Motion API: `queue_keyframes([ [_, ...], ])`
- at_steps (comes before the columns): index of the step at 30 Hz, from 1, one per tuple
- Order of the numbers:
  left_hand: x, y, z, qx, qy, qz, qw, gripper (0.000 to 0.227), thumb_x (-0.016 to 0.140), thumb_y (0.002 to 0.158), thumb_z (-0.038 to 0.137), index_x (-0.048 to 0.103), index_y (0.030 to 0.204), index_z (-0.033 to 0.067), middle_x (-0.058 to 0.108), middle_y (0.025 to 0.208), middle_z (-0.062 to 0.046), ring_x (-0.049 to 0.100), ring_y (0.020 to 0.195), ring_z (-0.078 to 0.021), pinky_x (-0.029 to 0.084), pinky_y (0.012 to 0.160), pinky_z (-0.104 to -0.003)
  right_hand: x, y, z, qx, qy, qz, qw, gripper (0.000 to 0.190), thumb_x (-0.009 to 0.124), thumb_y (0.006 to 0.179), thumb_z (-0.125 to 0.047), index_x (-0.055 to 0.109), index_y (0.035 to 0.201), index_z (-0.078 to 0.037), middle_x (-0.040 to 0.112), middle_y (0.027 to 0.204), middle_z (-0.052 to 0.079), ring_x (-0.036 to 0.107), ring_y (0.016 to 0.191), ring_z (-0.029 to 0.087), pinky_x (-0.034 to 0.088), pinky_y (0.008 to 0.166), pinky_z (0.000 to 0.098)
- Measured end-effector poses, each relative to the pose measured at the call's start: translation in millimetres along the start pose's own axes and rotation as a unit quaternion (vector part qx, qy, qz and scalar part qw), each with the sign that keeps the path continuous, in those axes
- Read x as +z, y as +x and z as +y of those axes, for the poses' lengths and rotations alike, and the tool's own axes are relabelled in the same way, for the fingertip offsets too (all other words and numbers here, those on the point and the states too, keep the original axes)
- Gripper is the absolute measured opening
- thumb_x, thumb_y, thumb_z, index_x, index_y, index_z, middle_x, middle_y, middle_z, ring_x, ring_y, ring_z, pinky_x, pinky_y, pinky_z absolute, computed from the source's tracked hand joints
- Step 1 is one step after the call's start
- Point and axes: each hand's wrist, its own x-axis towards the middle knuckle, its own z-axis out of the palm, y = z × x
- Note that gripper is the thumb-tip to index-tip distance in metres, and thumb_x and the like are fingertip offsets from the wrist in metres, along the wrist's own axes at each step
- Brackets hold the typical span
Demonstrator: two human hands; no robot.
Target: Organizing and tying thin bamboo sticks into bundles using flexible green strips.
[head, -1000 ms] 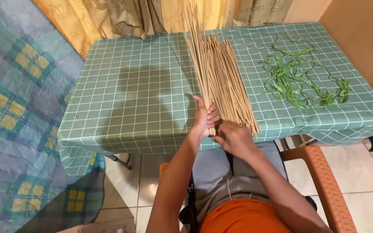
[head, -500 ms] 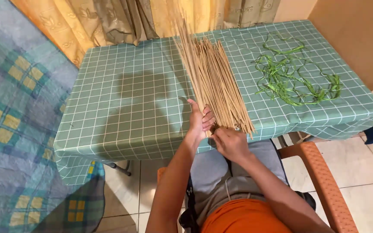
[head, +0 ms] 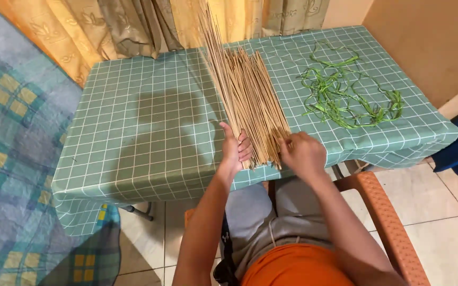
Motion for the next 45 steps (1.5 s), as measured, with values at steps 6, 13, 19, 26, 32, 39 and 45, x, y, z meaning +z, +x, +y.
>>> queue_keyframes([
  [6, 6.7, -3.3, 4.6, 0.003, 0.005, 0.005, 1.0, 0.079, 0.014, 0.079, 0.096, 0.036, 0.064, 0.0216, 0.02, 0.042, 0.006, 0.022, 0.027, -0.0079, 0.023, 0.021, -0.02, 7.8, 9.0, 16.1, 0.09, 0.004, -0.198, 0.976, 0.02, 0.074, 0.086, -0.031, 0.083, 0.087, -0.014, 0.07, 0.081, 0.01, 0.072, 0.084, 0.034, 0.059, 0.072, 0.0469],
  [13, 9.4, -3.6, 2.6, -0.003, 0.015, 0.013, 1.0, 0.08, 0.012, 0.08, 0.096, 0.036, 0.065, 0.021, 0.019, 0.044, 0.006, 0.019, 0.027, -0.0071, 0.022, 0.022, -0.02, 31.5, 9.3, 39.3, 0.102, 0.025, -0.106, 0.989, 0.021, 0.067, 0.084, -0.027, 0.077, 0.076, -0.011, 0.069, 0.065, 0.011, 0.071, 0.069, 0.041, 0.058, 0.065, 0.0496],
  [19, 10.1, -3.5, 1.4, 0.008, 0.009, 0.015, 1.0, 0.08, 0.013, 0.079, 0.096, 0.035, 0.065, 0.0212, 0.018, 0.043, 0.006, 0.02, 0.027, -0.0075, 0.022, 0.021, -0.02, 14.0, 5.6, 42.4, 0.093, 0.039, 0.069, 0.993, 0.009, 0.067, 0.087, -0.016, 0.072, 0.085, -0.009, 0.065, 0.066, 0.012, 0.069, 0.069, 0.04, 0.055, 0.067, 0.0492],
  [26, 25.7, -11.9, -5.2, 0.06, 0.103, 0.035, 0.992, 0.064, 0.038, 0.089, 0.082, 0.046, 0.078, 0.0198, 0.033, 0.05, 0.007, 0.03, 0.03, -0.0045, 0.027, 0.024, -0.018, 8.1, -38.7, -54.2, 0.034, 0.306, 0.071, 0.949, 0.007, 0.068, 0.094, -0.008, 0.074, 0.095, -0.012, 0.072, 0.07, 0.009, 0.072, 0.066, 0.032, 0.055, 0.061, 0.0376],
  [32, 33.4, -17.6, -7.9, 0.103, 0.182, 0.106, 0.972, 0.054, 0.063, 0.092, 0.07, 0.053, 0.083, 0.0176, 0.053, 0.061, 0.002, 0.046, 0.052, -0.0069, 0.034, 0.041, -0.021, 35.3, -61.3, -72.7, -0.021, 0.309, 0.013, 0.951, 0.008, 0.069, 0.096, -0.016, 0.072, 0.096, -0.009, 0.069, 0.062, 0.012, 0.071, 0.061, 0.033, 0.055, 0.052, 0.0396],
  [39, 48.9, -25.3, -2.5, 0.088, 0.059, 0.077, 0.991, 0.063, 0.047, 0.096, 0.075, 0.044, 0.072, 0.017, 0.038, 0.047, 0.002, 0.033, 0.031, -0.0083, 0.028, 0.027, -0.023, -8.7, -46.5, -67.4, -0.046, 0.319, 0.059, 0.945, 0.009, 0.078, 0.091, -0.018, 0.077, 0.083, -0.014, 0.073, 0.064, 0.006, 0.072, 0.061, 0.029, 0.056, 0.058, 0.0346],
  [45, 73.7, -24.2, 15.3, 0.054, -0.108, -0.038, 0.992, 0.08, 0.027, 0.076, 0.099, 0.035, 0.061, 0.0207, 0.02, 0.043, 0.007, 0.021, 0.027, -0.0059, 0.022, 0.025, -0.02, -15.5, -57.9, -25.0, -0.009, 0.44, 0.157, 0.884, 0.028, 0.05, 0.106, -0.012, 0.076, 0.099, -0.006, 0.07, 0.076, 0.008, 0.067, 0.069, 0.025, 0.055, 0.07, 0.0348],
])
